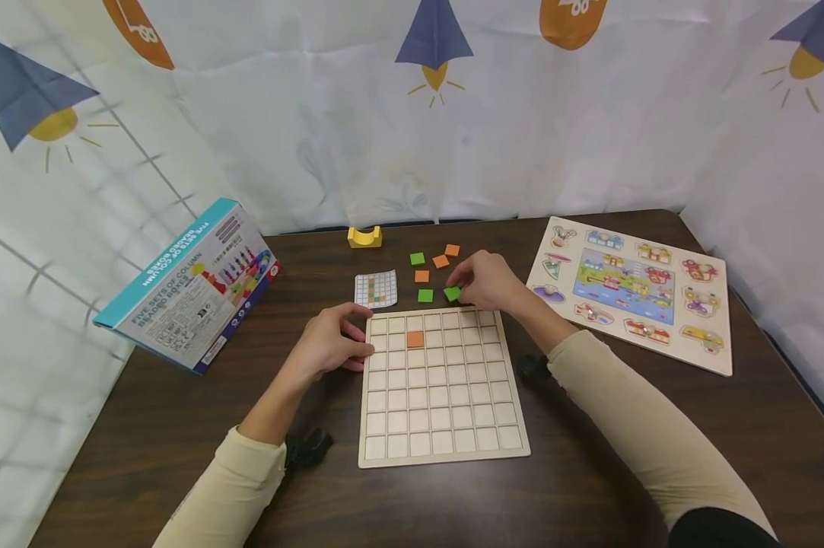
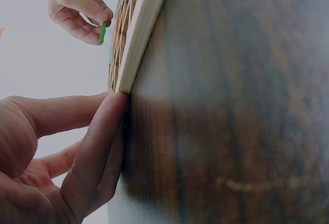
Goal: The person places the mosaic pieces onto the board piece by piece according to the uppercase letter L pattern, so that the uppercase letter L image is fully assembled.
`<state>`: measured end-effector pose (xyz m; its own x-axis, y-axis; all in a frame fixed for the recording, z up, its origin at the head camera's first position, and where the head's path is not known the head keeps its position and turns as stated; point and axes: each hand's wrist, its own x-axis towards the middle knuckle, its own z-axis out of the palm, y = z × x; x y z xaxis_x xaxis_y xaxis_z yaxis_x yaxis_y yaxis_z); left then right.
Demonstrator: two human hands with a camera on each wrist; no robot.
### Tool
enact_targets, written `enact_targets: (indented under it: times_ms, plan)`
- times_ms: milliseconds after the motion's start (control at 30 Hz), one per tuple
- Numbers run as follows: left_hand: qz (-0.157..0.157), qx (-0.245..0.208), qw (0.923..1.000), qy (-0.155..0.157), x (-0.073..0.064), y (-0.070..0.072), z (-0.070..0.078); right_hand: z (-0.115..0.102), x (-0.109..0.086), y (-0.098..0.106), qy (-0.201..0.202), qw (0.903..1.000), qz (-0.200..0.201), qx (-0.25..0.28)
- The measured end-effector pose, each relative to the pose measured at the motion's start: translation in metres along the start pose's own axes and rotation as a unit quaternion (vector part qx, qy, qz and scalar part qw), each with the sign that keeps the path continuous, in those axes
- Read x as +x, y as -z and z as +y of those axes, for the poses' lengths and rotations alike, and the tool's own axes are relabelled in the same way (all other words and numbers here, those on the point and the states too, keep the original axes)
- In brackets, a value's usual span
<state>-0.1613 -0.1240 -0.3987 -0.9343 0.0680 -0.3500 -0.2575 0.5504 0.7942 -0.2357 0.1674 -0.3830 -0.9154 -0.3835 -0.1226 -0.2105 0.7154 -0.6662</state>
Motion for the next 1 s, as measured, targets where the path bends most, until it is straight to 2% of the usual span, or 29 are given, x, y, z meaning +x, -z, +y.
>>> enact_targets:
  times_ms: [1000]
  plan:
    - [-0.001, 0.004, 1.0, 0.005, 0.0, 0.0, 0.002, -0.011, -0.022, -0.017, -0.022, 0.9992, -0.002, 0.033]
